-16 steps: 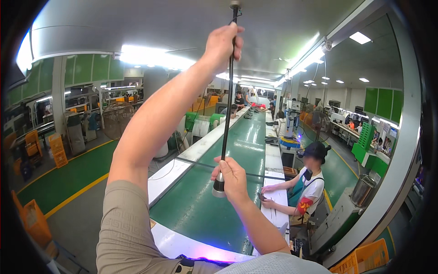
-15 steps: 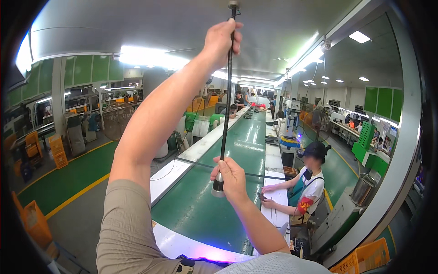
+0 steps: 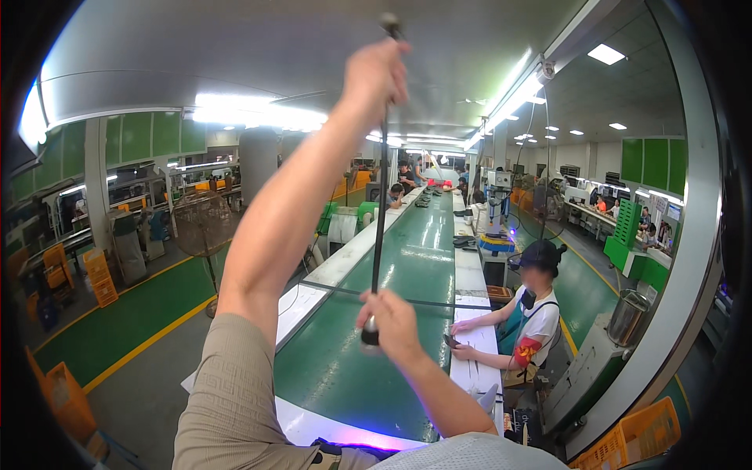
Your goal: The person cleans the exterior of two black shoes using a small brush and a white cloth. They wipe the shoes thoroughly, then plug in a UV lamp and position it over the workbench to illuminate the area.
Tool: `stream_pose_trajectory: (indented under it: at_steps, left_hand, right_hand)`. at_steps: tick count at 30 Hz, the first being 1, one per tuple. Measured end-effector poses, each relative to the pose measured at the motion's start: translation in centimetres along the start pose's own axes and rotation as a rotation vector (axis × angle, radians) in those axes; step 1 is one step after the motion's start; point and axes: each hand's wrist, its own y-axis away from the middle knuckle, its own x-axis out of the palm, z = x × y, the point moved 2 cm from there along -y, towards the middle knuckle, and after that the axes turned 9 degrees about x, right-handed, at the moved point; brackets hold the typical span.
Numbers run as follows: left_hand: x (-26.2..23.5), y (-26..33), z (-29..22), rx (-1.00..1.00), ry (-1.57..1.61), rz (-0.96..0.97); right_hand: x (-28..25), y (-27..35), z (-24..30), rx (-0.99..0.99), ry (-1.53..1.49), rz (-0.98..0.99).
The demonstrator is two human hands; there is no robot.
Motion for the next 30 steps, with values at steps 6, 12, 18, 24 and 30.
stream_pose_trajectory:
  at_steps: [6, 12, 18, 24, 30]
  left_hand:
    - [-0.9, 10.1, 12.1, -0.224, -0.014, 0.052]
    - [-1.2, 8.2, 7.4, -0.087, 0.151, 0.055]
    - [1.1, 2.6, 1.1, 0.134, 0.111, 0.141]
    - [2.5, -0.9, -1.9, 0.181, 0.019, 0.121]
    - [2.6, -2.2, -1.6, 0.289, -0.115, 0.065]
  right_hand:
    - [-0.5, 5.4, -10.3, 0.107, 0.104, -0.025]
    - [-3.4, 4.3, -8.2, 0.015, 0.170, 0.010]
    - [-3.2, 0.9, -1.9, -0.227, 0.220, -0.007]
    - [-2.9, -0.1, 1.8, -0.297, 0.178, 0.023]
    - [-2.8, -0.2, 3.2, -0.261, 0.227, -0.001]
